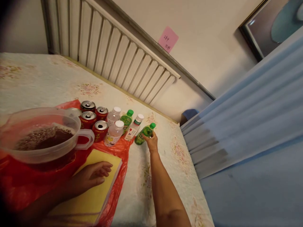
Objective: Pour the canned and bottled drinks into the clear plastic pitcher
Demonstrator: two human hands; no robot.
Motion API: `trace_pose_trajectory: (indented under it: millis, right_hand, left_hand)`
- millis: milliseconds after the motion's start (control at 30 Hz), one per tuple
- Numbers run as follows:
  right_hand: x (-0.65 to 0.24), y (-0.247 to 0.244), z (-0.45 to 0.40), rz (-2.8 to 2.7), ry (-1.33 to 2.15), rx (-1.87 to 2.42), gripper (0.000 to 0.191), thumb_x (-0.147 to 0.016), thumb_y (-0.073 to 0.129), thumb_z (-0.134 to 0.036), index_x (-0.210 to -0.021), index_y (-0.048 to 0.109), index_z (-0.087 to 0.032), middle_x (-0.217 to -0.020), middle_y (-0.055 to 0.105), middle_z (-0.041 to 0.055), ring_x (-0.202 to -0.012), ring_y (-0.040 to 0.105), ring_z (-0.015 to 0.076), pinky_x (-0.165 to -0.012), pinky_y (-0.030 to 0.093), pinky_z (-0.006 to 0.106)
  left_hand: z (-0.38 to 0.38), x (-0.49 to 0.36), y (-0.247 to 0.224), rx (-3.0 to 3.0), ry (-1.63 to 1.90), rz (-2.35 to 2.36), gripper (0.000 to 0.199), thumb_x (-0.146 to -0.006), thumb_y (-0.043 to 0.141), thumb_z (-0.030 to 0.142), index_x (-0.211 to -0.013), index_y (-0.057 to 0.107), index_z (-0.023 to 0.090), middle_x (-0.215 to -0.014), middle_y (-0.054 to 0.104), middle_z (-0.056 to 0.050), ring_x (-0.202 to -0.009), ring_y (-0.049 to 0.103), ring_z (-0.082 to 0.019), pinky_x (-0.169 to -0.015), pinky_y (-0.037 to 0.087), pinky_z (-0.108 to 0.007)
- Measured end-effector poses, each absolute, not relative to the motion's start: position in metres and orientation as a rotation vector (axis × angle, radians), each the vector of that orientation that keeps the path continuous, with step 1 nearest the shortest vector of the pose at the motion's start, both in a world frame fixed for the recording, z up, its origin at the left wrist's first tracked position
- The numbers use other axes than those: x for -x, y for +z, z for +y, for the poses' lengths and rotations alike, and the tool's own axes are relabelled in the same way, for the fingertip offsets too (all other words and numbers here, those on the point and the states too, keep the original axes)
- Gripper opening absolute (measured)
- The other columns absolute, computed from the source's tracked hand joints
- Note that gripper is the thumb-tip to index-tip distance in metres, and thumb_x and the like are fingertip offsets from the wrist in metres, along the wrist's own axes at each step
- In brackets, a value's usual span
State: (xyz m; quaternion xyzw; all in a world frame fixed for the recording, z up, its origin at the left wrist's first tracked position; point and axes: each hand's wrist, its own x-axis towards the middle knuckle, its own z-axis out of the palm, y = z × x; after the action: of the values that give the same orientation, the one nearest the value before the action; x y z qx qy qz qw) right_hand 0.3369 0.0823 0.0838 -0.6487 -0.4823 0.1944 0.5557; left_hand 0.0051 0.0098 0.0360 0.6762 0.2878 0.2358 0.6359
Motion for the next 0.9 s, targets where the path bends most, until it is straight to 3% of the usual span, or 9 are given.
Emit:
trace_pose_trajectory:
  millis: [400, 533, 633, 767, 900]
  right_hand:
    - [-0.336, 0.076, 0.081, -1.182, 0.491, 1.538, 0.051, -0.059, 0.081, -0.036, -0.103, 0.067, -0.016, -0.099, 0.073, 0.0056, -0.088, 0.064, 0.0210, -0.084, 0.052, 0.034]
    - [-0.337, 0.083, 0.073, -1.191, 0.496, 1.521, 0.067, -0.055, 0.083, -0.035, -0.117, 0.063, -0.016, -0.110, 0.071, 0.0075, -0.098, 0.065, 0.0228, -0.089, 0.052, 0.037]
    - [-0.344, 0.097, 0.061, -1.081, 0.381, 1.556, 0.079, -0.057, 0.082, -0.040, -0.128, 0.056, -0.015, -0.116, 0.069, 0.0120, -0.099, 0.067, 0.0236, -0.084, 0.055, 0.037]
    - [-0.350, 0.141, 0.049, -0.958, 0.046, 1.585, 0.070, -0.071, 0.067, -0.052, -0.127, 0.055, -0.012, -0.112, 0.068, 0.0134, -0.089, 0.067, 0.0213, -0.076, 0.055, 0.035]
    - [-0.324, 0.196, 0.056, -1.167, -0.104, 1.658, 0.048, -0.079, 0.058, -0.046, -0.114, 0.062, -0.013, -0.101, 0.070, 0.0095, -0.069, 0.064, 0.0169, -0.067, 0.054, 0.033]
  left_hand:
    - [0.011, -0.005, 0.030, -1.543, 0.553, 0.635, 0.050, -0.077, 0.059, 0.042, -0.120, 0.057, 0.018, -0.111, 0.069, -0.012, -0.103, 0.065, -0.026, -0.096, 0.051, -0.042]
    - [0.010, -0.005, 0.034, -1.538, 0.563, 0.644, 0.049, -0.076, 0.060, 0.041, -0.119, 0.059, 0.018, -0.110, 0.070, -0.011, -0.102, 0.065, -0.026, -0.096, 0.052, -0.041]
    - [0.009, -0.004, 0.037, -1.531, 0.585, 0.647, 0.048, -0.076, 0.061, 0.040, -0.118, 0.060, 0.017, -0.109, 0.070, -0.011, -0.101, 0.065, -0.027, -0.095, 0.052, -0.041]
    - [0.008, -0.003, 0.035, -1.531, 0.600, 0.635, 0.046, -0.077, 0.061, 0.039, -0.118, 0.061, 0.018, -0.110, 0.070, -0.011, -0.101, 0.065, -0.026, -0.094, 0.053, -0.041]
    - [0.008, -0.003, 0.031, -1.514, 0.624, 0.637, 0.046, -0.076, 0.061, 0.037, -0.118, 0.061, 0.019, -0.110, 0.070, -0.010, -0.100, 0.065, -0.024, -0.093, 0.053, -0.039]
